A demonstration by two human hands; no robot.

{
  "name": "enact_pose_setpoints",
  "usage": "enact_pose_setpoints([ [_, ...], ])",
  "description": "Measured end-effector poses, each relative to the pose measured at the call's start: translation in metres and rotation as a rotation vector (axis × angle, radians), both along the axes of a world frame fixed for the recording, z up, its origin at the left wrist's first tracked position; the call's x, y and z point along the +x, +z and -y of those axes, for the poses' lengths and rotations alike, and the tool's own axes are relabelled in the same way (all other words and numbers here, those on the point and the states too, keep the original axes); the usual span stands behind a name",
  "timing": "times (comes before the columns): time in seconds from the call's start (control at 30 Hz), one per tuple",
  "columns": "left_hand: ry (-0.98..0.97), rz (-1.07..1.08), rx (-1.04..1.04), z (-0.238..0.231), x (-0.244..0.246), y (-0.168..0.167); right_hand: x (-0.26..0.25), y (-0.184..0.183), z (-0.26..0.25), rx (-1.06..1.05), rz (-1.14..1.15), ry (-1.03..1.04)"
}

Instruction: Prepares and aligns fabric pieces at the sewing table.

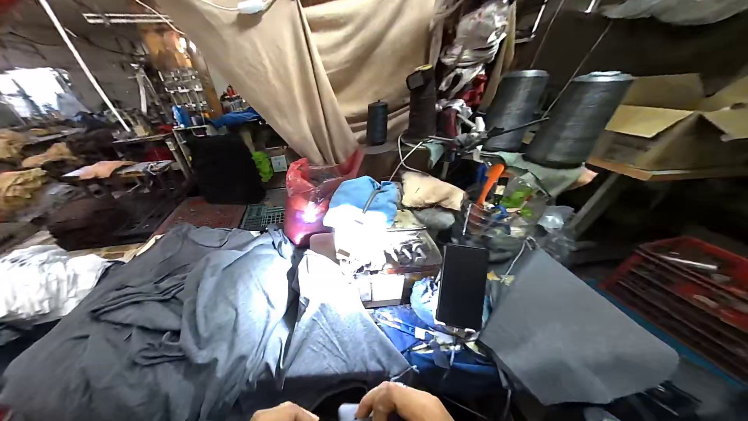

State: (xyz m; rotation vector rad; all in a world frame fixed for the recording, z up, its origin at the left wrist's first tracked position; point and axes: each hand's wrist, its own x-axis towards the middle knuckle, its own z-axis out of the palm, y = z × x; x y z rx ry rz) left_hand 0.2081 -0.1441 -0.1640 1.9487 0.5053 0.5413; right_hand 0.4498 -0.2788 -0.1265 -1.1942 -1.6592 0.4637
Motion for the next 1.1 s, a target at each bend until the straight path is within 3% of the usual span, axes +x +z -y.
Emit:
enact_pose_setpoints([
  [0.1,0.2,0.314,-0.116,-0.007,-0.004,-0.015,0.001,-0.004,-0.001,0.016,-0.085,-0.018],
  [0.2,0.287,0.484,0.056,-0.008,0.009,-0.001,-0.003,-0.01,-0.004,-0.021,-0.124,0.005],
  [0.37,0.094,0.365,0.626,-0.013,0.02,0.062,-0.013,-0.019,-0.014,0.059,-0.036,-0.002],
  [0.43,0.055,0.268,0.734,-0.02,0.018,0.074,-0.01,-0.021,-0.014,0.131,-0.048,-0.061],
  [0.53,0.082,0.19,0.689,-0.032,0.011,0.062,0.003,-0.016,-0.008,0.176,-0.099,-0.175],
  [0.67,0.166,0.406,0.359,-0.031,0.007,0.037,0.009,-0.014,-0.003,0.087,-0.148,-0.117],
  [0.77,0.255,0.467,0.437,-0.036,0.005,0.071,-0.007,-0.023,-0.005,-0.006,-0.14,0.04],
  [0.87,0.115,0.341,0.753,-0.071,0.019,0.119,-0.021,-0.029,-0.009,-0.027,-0.149,0.106],
  [0.93,0.003,0.147,0.872,-0.099,0.051,0.131,-0.022,-0.037,-0.014,-0.071,-0.203,0.055],
  [1.1,-0.19,-0.482,0.664,-0.161,0.156,0.085,0.005,-0.112,-0.054,-0.458,-0.524,-0.197],
])
